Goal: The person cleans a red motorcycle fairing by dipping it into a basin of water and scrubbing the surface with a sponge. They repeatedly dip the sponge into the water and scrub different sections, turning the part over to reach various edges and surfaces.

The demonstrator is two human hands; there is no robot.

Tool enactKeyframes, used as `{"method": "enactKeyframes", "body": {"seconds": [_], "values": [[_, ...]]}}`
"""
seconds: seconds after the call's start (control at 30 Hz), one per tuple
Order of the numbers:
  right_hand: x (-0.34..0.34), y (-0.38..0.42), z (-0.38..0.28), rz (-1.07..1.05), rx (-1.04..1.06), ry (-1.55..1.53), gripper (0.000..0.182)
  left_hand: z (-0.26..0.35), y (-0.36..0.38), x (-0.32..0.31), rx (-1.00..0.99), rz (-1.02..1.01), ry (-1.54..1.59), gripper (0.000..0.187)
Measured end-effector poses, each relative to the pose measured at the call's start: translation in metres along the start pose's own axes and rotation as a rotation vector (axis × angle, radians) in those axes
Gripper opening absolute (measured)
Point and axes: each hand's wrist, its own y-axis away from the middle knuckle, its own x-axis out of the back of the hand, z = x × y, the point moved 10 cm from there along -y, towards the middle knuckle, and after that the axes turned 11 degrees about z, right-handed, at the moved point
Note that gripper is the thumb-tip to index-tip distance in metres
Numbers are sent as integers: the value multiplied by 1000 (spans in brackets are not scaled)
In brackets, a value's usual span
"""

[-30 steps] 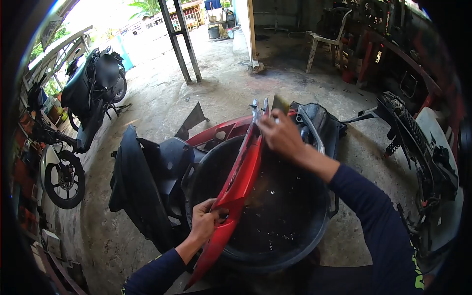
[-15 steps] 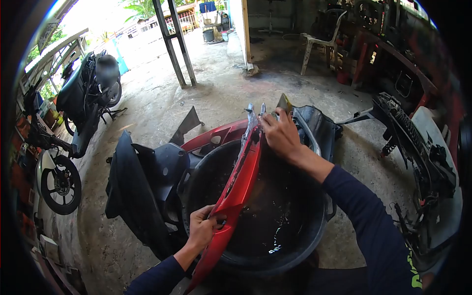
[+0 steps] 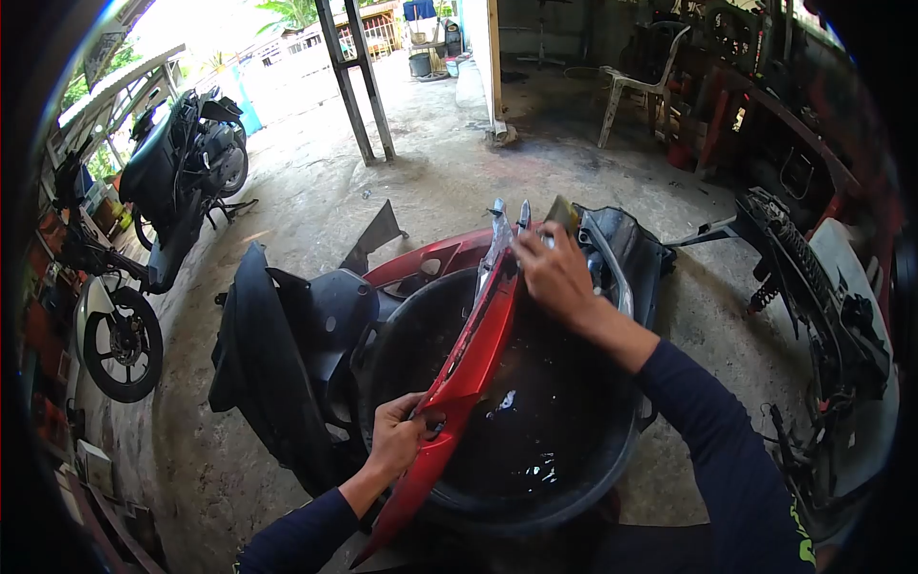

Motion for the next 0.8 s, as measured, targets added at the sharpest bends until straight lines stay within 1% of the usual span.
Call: {"method": "enactKeyframes", "body": {"seconds": [0.07, 0.13, 0.17, 0.23, 0.33, 0.4, 0.43, 0.47, 0.53, 0.63, 0.67, 0.73, 0.77, 0.8], "values": [[-2, -5, 5, 2, -2, 31, 33, 4, 2, -5, 9, 0, 7, 45], [6, 2, -17, 12, 14, -3, 33, 7, 2, -5, 12, 7, 11, 45], [13, 11, -28, 25, 20, -81, 33, 6, 3, -4, 8, 14, 2, 46], [10, 7, -17, 18, 29, -63, 34, 3, 0, 1, 2, 23, -4, 46], [2, -6, 8, -7, -9, -25, 33, -3, -1, -7, 18, -50, 0, 48], [-4, -7, 14, -56, -42, 24, 33, 3, -1, -6, 5, -14, 5, 47], [-4, 7, 0, -5, 23, 50, 34, 3, 0, -6, 4, -12, 5, 47], [7, 18, -17, 21, 54, 12, 35, 4, 0, -4, -3, -5, -15, 48], [7, 17, -10, 12, 20, -54, 34, 2, 1, -1, -1, 5, -35, 48], [-6, -8, 16, -15, -34, -12, 33, 0, -1, -3, 12, -40, -41, 48], [-5, -5, 10, -14, -36, -8, 33, -1, -3, -4, 14, -46, -20, 48], [4, 17, -27, 14, 53, -21, 33, 1, -3, -2, 13, -47, -5, 47], [18, 26, -47, 58, 102, -97, 30, 2, -2, -1, 1, -16, -13, 46], [19, 22, -45, 58, 102, -104, 30, 1, 0, 2, -3, 16, -23, 46]]}}
